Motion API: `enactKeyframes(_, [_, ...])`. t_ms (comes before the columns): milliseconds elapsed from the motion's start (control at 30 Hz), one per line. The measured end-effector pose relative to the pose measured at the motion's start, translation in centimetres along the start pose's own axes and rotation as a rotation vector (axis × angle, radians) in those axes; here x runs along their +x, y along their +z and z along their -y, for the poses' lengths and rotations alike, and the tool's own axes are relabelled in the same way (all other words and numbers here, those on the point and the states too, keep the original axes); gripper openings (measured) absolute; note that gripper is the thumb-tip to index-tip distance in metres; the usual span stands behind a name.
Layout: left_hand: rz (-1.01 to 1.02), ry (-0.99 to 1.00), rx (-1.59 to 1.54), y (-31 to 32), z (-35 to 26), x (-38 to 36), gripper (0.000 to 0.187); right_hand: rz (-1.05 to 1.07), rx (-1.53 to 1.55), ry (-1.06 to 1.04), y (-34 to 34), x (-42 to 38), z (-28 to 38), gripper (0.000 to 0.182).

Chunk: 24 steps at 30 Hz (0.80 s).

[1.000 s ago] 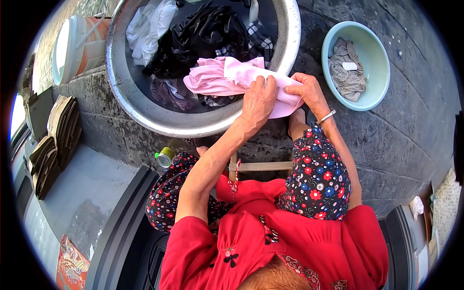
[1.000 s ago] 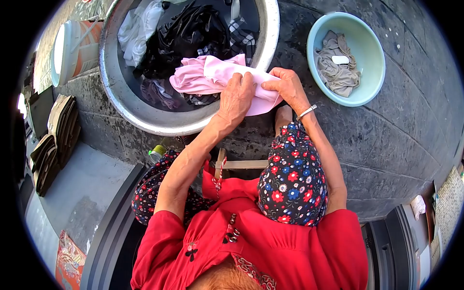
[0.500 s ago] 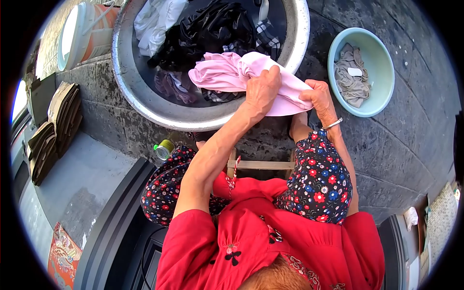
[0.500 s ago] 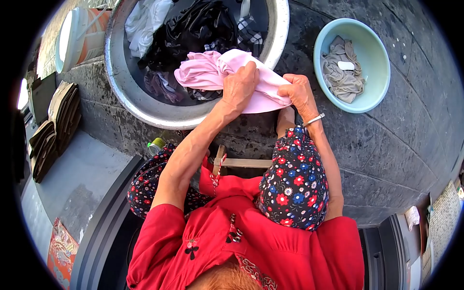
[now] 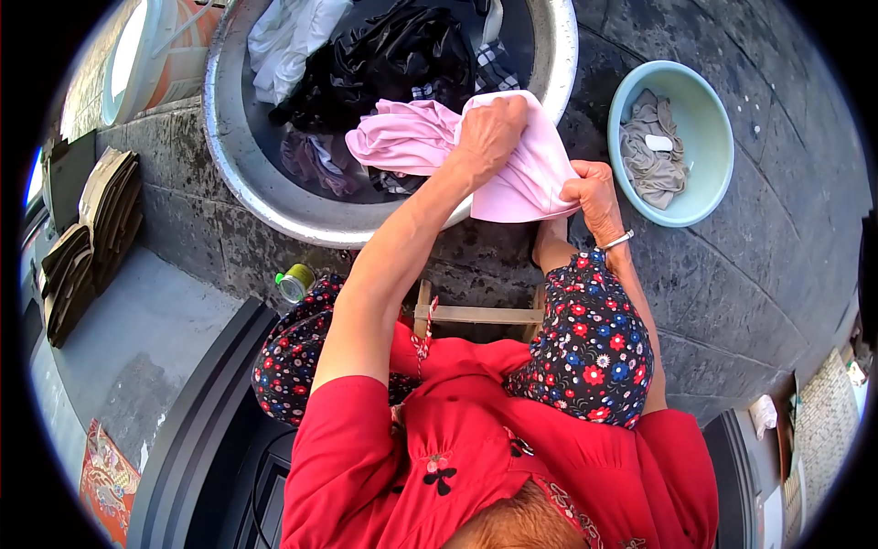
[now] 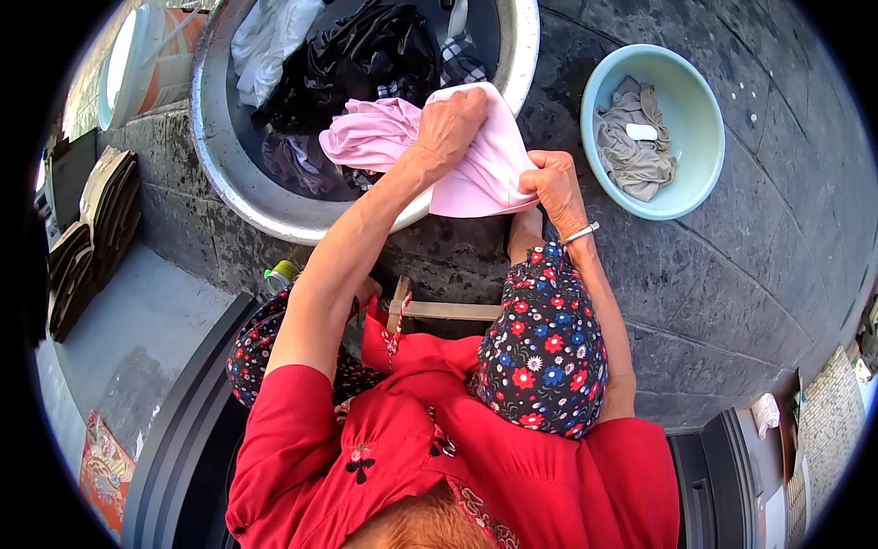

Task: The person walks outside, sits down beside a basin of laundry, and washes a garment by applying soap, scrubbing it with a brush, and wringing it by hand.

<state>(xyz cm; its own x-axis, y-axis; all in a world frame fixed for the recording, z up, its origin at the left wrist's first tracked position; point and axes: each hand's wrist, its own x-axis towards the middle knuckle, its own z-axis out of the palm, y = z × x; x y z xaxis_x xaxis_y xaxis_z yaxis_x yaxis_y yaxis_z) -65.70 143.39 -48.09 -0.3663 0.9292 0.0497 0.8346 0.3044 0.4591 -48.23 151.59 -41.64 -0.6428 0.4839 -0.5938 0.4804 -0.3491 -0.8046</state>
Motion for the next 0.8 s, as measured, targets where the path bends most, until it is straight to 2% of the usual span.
enactKeyframes(33, [0.088, -0.086, 0.051, -0.4, 1.1, 0.7, 0.01, 0.012, -0.013, -0.022, -0.1, -0.1, 0.2, 0.007])
enactKeyframes(100, [0.018, -0.23, -0.076, -1.2, 1.2, 1.5, 0.01, -0.002, 0.006, 0.023, -0.4, 0.2, -1.5, 0.004])
enactKeyframes(167, [-0.137, -0.109, -0.185, -1.4, -1.4, 1.2, 0.012, 0.033, 0.045, 0.032, -0.3, 0.1, -1.2, 0.004])
enactKeyframes(200, [-0.091, 0.007, -0.227, -1.1, -3.0, 0.4, 0.011, 0.036, 0.043, 0.048, -0.1, -0.2, -1.6, 0.004])
enactKeyframes(233, [0.0, 0.093, -0.063, -0.4, -4.1, -0.6, 0.011, 0.033, 0.117, 0.062, 0.1, 0.2, -1.8, 0.004])
enactKeyframes(300, [-0.076, 0.049, -0.141, 0.5, -3.2, 0.6, 0.011, 0.033, 0.186, 0.073, 0.1, 0.9, -2.2, 0.004])
enactKeyframes(433, [-0.168, -0.014, -0.063, 1.0, -0.7, 4.0, 0.012, 0.038, 0.143, 0.062, -0.3, 1.6, -2.5, 0.006])
enactKeyframes(500, [-0.143, -0.269, -0.113, 1.3, 0.4, 3.6, 0.013, 0.03, 0.193, 0.137, -0.4, 1.4, -3.1, 0.02])
enactKeyframes(533, [-0.186, -0.249, -0.14, 0.5, -0.2, 3.0, 0.011, -0.02, 0.365, 0.162, 0.2, 1.1, -2.6, 0.017])
enactKeyframes(567, [-0.175, -0.242, -0.148, 0.1, -1.4, 2.0, 0.011, -0.033, 0.37, 0.167, 0.2, 1.2, -2.5, 0.017])
enactKeyframes(633, [0.013, 0.16, -0.197, -0.8, -4.1, -0.9, 0.011, -0.048, 0.605, 0.201, -0.1, 1.2, -2.8, 0.032])
enactKeyframes(667, [-0.01, 0.356, 0.011, -0.1, -4.7, -1.6, 0.01, 0.035, 0.602, 0.218, -0.3, 1.4, -2.6, 0.044])
enactKeyframes(800, [-0.042, 0.267, -0.014, 0.4, -4.6, 0.8, 0.012, 0.058, 0.543, 0.216, -1.4, 1.5, -2.2, 0.048])
